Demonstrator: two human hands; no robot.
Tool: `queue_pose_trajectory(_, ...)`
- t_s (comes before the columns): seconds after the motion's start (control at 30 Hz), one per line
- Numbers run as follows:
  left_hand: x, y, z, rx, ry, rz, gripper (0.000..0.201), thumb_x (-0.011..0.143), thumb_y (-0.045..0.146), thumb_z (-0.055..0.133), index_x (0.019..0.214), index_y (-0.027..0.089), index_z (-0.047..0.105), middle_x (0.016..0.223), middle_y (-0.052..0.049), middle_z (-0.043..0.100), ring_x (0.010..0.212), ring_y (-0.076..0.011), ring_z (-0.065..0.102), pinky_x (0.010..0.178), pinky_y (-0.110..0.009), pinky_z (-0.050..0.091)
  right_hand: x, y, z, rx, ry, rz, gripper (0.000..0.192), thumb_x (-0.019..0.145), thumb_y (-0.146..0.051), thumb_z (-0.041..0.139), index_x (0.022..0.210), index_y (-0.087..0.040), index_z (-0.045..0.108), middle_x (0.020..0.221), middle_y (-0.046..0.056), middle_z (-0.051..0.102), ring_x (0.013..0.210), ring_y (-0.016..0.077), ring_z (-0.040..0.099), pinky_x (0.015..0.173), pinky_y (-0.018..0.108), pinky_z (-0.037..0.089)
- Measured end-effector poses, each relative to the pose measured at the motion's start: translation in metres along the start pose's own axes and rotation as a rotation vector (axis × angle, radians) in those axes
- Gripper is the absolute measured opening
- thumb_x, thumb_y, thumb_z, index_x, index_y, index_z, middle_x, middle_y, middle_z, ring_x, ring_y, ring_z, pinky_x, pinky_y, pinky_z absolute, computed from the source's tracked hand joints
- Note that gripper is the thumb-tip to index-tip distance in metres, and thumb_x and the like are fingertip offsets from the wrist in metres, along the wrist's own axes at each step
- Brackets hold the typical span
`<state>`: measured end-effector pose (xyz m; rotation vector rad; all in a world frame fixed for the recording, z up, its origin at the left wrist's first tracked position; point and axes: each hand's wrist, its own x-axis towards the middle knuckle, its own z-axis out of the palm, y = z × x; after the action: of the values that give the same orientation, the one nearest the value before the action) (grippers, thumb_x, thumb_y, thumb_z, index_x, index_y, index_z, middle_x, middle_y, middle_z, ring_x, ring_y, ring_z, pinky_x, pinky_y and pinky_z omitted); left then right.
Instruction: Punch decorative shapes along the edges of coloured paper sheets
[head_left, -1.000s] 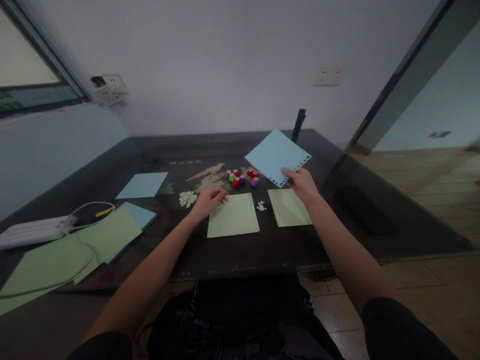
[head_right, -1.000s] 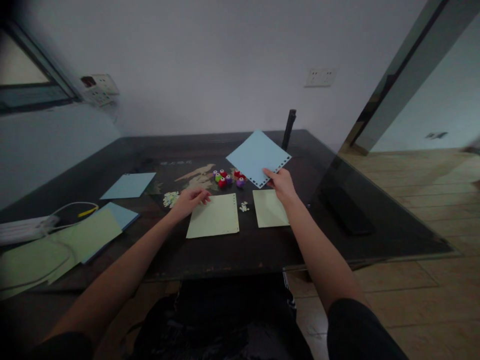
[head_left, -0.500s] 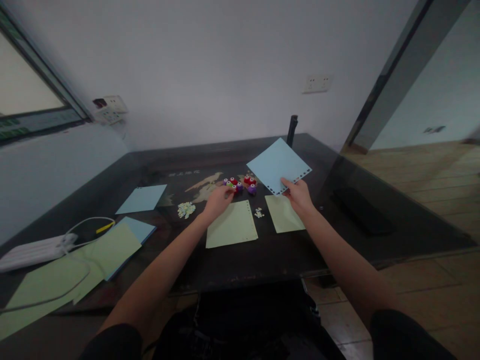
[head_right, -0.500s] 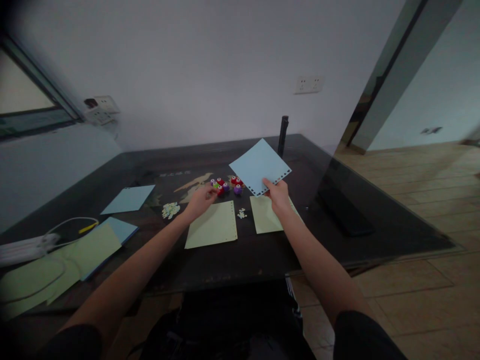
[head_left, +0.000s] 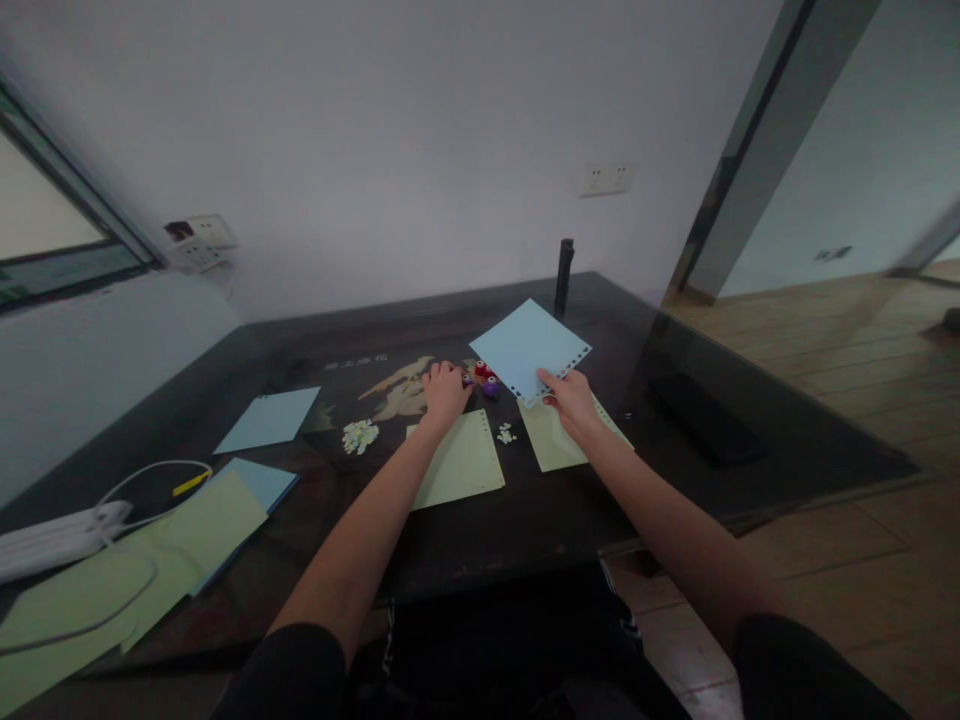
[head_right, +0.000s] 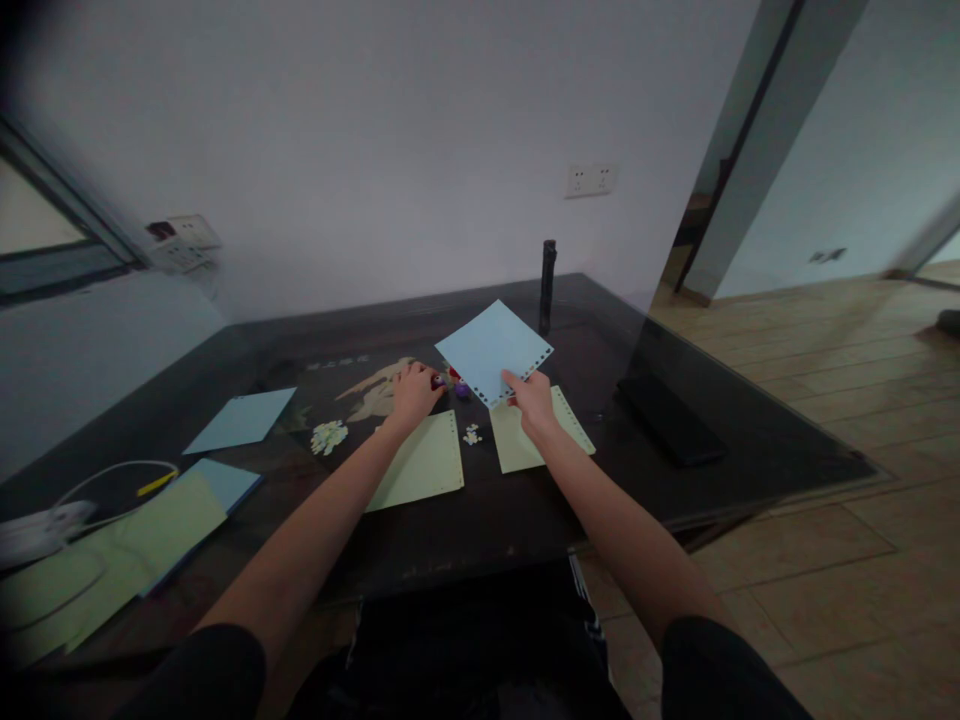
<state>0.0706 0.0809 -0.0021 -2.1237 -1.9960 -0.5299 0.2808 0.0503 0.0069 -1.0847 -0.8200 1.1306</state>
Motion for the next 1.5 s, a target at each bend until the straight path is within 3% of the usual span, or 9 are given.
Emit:
queue_pose_trajectory(0.27,-0.001,0.000,-0.003,-0.154,0.057,0.067,0.025,0.083,0.042,0.057,0.087,0.018,0.061,0.095,-0.014,0.064,0.100,-0.0308,0.052,0.087,-0.043,0.032,-0.004,-0.003,0.002,0.023,-0.013,0.023,0.021,0.063,-0.023,0.071,0.081,-0.015,0.063,0.085,0.006,0.071,0.056,0.0123,0.058,0.039,0.020,0.039)
queue_pose_trajectory(0.43,-0.008,0.003,-0.014,-0.547,0.078,-0.031,0.022,0.083,0.041,0.059,0.083,0.019,0.057,0.076,-0.005,0.063,0.076,-0.0213,0.059,0.073,-0.033,0.040,-0.005,-0.003,0.003,0.081,-0.033,0.048,0.017,0.068,-0.019,0.069,0.082,-0.016,0.062,0.084,0.004,0.070,0.056,0.0120,0.059,0.040,0.020,0.042)
queue_pose_trajectory(0.5,-0.017,0.008,-0.019,-0.855,0.022,-0.091,0.023,0.083,0.042,0.059,0.085,0.019,0.057,0.077,-0.003,0.063,0.068,-0.0168,0.060,0.064,-0.027,0.040,-0.006,-0.004,0.004,0.112,-0.057,0.066,0.017,0.068,-0.018,0.069,0.083,-0.017,0.061,0.084,0.003,0.070,0.057,0.0123,0.060,0.042,0.022,0.045)
queue_pose_trajectory(0.6,-0.037,0.017,-0.028,-1.312,-0.195,-0.229,0.033,0.079,0.045,0.063,0.100,0.019,0.059,0.082,-0.003,0.064,0.060,-0.0127,0.061,0.054,-0.023,0.040,-0.009,-0.004,0.005,0.135,-0.119,0.084,0.020,0.064,-0.014,0.071,0.082,-0.017,0.061,0.083,0.003,0.070,0.060,0.0129,0.061,0.047,0.023,0.050)
queue_pose_trajectory(0.73,-0.060,0.027,-0.032,-1.609,-0.342,-0.286,0.043,0.069,0.044,0.074,0.103,0.018,0.066,0.083,-0.003,0.062,0.061,-0.0076,0.056,0.056,-0.020,0.042,-0.013,-0.005,0.006,0.141,-0.221,0.095,0.025,0.058,-0.013,0.077,0.079,-0.017,0.064,0.080,0.003,0.070,0.066,0.0141,0.063,0.054,0.024,0.053)
queue_pose_trajectory(0.97,-0.068,0.032,-0.027,-1.780,-0.420,-0.405,0.026,0.075,0.033,0.071,0.092,0.013,0.068,0.086,-0.005,0.065,0.060,-0.0054,0.054,0.054,-0.017,0.041,-0.013,-0.002,0.005,0.035,-0.233,0.068,0.031,0.054,-0.024,0.081,0.077,-0.016,0.063,0.077,0.003,0.068,0.059,0.0119,0.060,0.046,0.020,0.047)
queue_pose_trajectory(1.1,-0.067,0.034,-0.030,-1.893,-0.411,-0.465,0.014,0.080,0.023,0.065,0.091,0.013,0.066,0.086,-0.005,0.065,0.068,-0.0091,0.061,0.069,-0.023,0.050,-0.012,0.002,0.005,-0.033,-0.222,0.033,0.029,0.054,-0.028,0.079,0.075,-0.016,0.063,0.072,0.003,0.066,0.056,0.0121,0.058,0.040,0.020,0.041)
queue_pose_trajectory(1.3,-0.070,0.037,-0.031,-1.944,-0.393,-0.433,0.015,0.076,0.017,0.070,0.090,0.010,0.066,0.099,-0.010,0.067,0.088,-0.0141,0.065,0.092,-0.030,0.048,-0.011,0.002,0.006,-0.162,-0.146,-0.105,0.029,0.058,-0.035,0.076,0.075,-0.016,0.062,0.072,0.005,0.067,0.058,0.0153,0.060,0.043,0.024,0.043)
queue_pose_trajectory(1.5,-0.072,0.038,-0.032,-1.937,-0.362,-0.430,0.018,0.076,0.022,0.071,0.091,0.013,0.065,0.102,-0.010,0.068,0.096,-0.0176,0.065,0.089,-0.033,0.049,-0.012,-0.003,0.006,-0.230,-0.161,-0.253,0.028,0.061,-0.037,0.074,0.073,-0.015,0.062,0.066,0.004,0.066,0.054,0.0138,0.058,0.045,0.024,0.046)
